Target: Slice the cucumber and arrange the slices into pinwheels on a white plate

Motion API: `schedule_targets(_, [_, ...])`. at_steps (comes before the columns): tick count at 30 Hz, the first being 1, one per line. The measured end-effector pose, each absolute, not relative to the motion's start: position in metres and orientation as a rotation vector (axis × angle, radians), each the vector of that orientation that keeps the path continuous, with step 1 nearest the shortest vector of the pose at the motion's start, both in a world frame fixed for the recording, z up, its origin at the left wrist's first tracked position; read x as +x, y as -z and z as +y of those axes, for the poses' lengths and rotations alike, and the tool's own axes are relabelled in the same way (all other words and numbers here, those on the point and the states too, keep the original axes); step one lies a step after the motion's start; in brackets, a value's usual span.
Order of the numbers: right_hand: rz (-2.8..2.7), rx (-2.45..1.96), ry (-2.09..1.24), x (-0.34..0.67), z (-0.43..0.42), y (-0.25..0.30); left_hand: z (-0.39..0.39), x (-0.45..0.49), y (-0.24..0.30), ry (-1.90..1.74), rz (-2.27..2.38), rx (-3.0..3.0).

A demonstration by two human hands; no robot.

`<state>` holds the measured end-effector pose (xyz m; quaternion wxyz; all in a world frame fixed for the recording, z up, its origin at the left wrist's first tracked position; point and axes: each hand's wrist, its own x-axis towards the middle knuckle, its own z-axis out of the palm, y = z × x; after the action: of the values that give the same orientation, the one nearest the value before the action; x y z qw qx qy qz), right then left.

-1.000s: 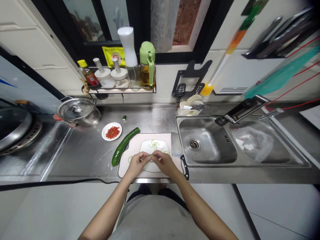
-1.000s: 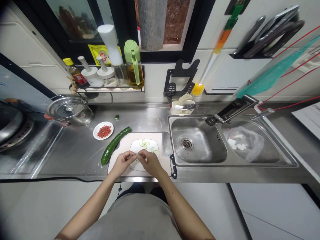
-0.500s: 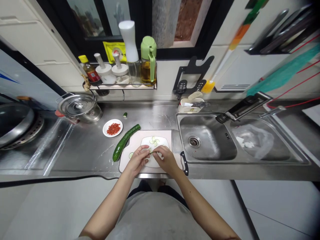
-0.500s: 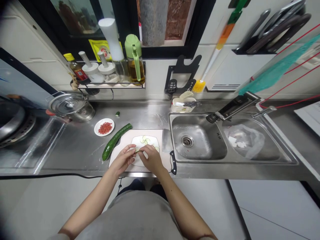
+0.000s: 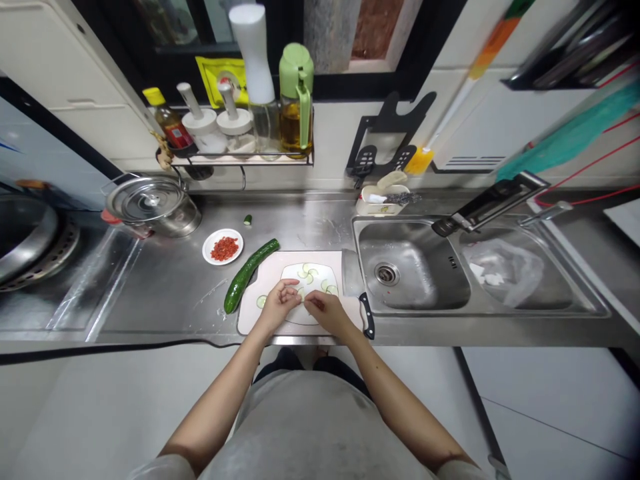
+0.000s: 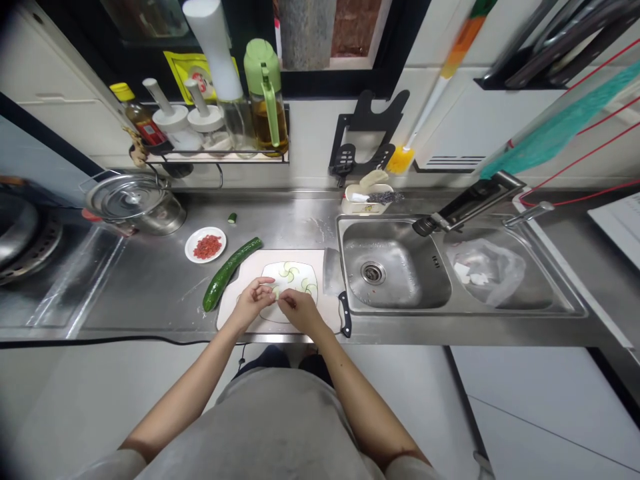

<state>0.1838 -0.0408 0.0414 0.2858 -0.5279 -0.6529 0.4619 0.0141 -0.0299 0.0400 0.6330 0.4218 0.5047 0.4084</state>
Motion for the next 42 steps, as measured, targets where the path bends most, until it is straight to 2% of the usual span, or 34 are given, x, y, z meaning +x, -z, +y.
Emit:
schedule_targets(9, [-1.752, -1.661, -1.318, 0.186, -0.035, -0.017, -0.024, 0.011, -0.005, -0.72, 1.26, 1.3])
schedule_targets(22, [-2.213, -1.967, -1.167, 0.179, -0.034, -0.017, -0.026, 0.018, -0.007, -0.273, 1.451, 1.814])
schedule_targets(42, [-2.29, -2.1, -1.096, 0.175, -0.035, -0.017, -0.025, 0.019, -0.009, -0.145, 1.437, 1.954])
